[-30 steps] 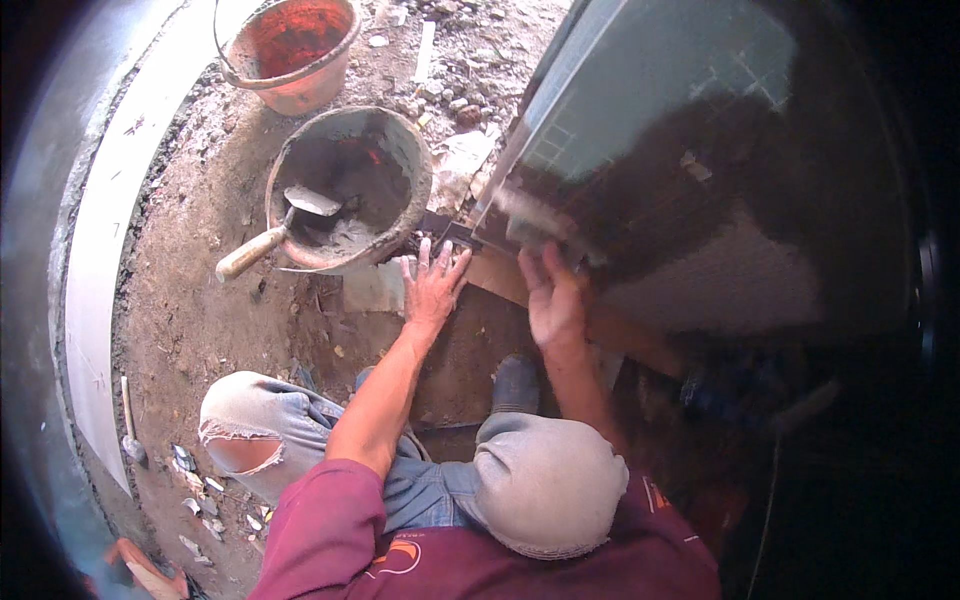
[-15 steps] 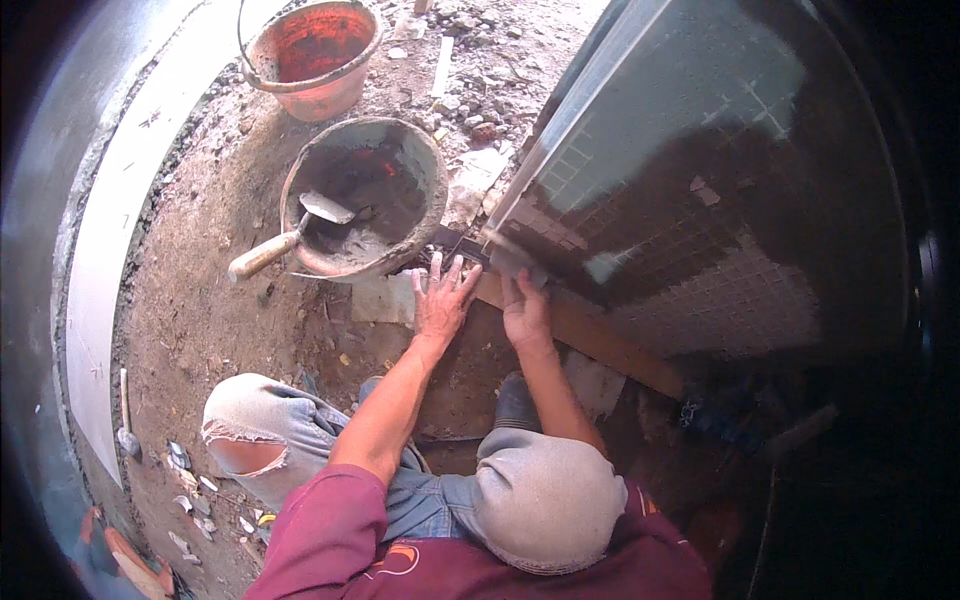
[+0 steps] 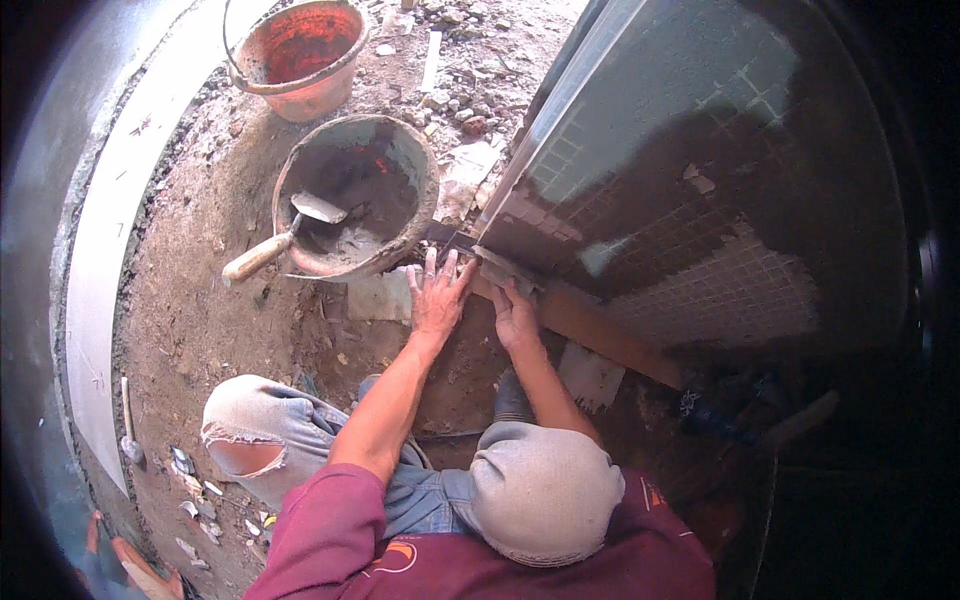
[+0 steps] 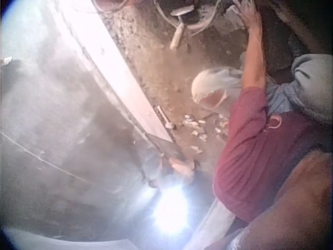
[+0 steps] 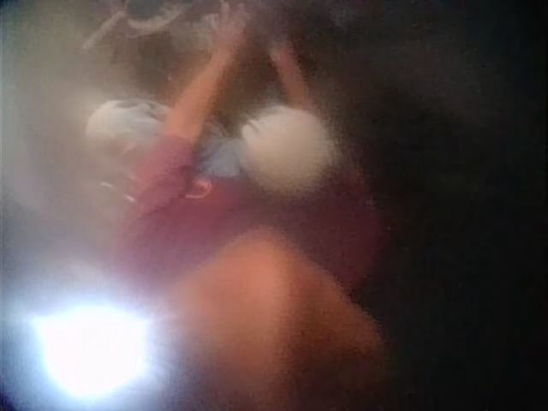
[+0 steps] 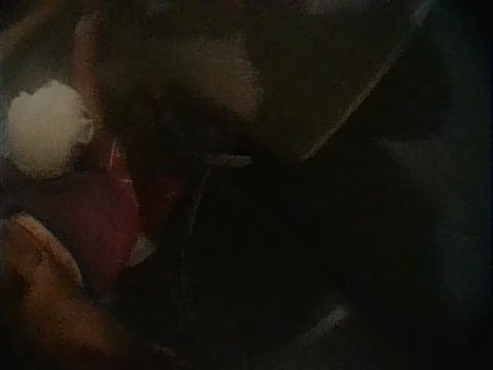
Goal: The person adjusts the head-mounted camera, then scoops cement from a bucket and applies it to a wall using a trowel. The person spreads the cement across the surface and smooths it.
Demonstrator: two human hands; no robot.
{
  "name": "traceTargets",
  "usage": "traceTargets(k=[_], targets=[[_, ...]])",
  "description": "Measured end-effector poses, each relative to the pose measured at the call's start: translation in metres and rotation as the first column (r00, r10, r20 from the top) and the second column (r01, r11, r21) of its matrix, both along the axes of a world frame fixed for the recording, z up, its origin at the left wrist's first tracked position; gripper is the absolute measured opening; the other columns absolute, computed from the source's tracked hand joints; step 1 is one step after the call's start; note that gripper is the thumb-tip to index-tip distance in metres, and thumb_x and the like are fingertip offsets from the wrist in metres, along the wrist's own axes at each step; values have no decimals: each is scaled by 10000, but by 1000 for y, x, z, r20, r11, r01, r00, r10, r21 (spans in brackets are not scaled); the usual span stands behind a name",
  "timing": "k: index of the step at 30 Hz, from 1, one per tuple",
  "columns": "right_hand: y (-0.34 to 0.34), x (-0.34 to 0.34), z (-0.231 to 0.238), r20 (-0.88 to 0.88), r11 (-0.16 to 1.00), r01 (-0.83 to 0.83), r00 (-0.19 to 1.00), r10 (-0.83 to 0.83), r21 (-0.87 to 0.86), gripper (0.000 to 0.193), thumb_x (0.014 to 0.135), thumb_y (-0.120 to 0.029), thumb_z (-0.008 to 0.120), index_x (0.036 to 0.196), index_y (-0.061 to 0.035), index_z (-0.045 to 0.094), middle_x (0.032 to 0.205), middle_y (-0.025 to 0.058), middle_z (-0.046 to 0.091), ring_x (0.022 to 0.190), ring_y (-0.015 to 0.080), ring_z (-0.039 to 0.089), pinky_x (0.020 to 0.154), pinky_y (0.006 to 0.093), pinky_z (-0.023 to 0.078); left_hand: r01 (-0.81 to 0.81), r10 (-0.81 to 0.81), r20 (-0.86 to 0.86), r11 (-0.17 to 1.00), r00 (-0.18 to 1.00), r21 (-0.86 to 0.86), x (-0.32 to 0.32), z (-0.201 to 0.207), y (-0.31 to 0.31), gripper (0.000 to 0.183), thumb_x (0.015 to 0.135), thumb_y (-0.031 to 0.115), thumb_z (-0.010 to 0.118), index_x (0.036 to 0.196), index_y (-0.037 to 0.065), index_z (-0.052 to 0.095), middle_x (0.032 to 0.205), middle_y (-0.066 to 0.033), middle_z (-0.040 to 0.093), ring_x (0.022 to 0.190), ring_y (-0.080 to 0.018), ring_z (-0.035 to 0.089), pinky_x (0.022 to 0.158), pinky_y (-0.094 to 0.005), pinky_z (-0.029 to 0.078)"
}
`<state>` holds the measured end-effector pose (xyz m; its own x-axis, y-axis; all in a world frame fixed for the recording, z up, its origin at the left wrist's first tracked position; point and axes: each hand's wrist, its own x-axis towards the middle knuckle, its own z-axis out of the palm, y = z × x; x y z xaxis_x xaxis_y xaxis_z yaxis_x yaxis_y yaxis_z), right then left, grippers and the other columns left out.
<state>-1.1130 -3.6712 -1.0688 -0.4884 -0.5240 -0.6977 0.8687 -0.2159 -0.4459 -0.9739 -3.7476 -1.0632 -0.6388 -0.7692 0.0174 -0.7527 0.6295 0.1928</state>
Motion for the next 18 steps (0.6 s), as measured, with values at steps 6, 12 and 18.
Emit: traceTargets(k=[6, 12, 18], targets=[[-6, -6, 4, -11, 999, 18, 1000, -18, -29, 488, 861, 53, 685, 1286, -117, 514, 1241, 35, 588, 1164, 210, 591, 1009, 404, 526, -27, 28, -41, 999, 999, 27, -2, 1, -1, 559, 963, 378, 553, 1493, 420, 383, 1550, -30, 408, 1477, -349, 248, 1138, -677, 151], [-19, -19, 71, -72, 992, 42, 996, -50, -120, 508, 859, 48, 688, 1302, -132, 517, 1262, 46, 586, 1150, 209, 597, 1009, 418, 525, -31, 32, -34, 999, 999, 26, -2, -1, 0, 561, 959, 397, 555, 1492, 413, 379, 1542, -26, 420, 1476, -347, 254, 1136, -679, 150], [-29, -40, 185, -273, 975, -46, 962, -15, -218, 455, 893, 16, 677, 1307, -98, 527, 1255, 54, 595, 1161, 224, 598, 1007, 410, 537, -24, 24, -9, 999, 1000, 43, -1, -4, 0, 563, 964, 411, 546, 1498, 413, 370, 1544, -27, 417, 1481, -351, 238, 1138, -681, 136]])
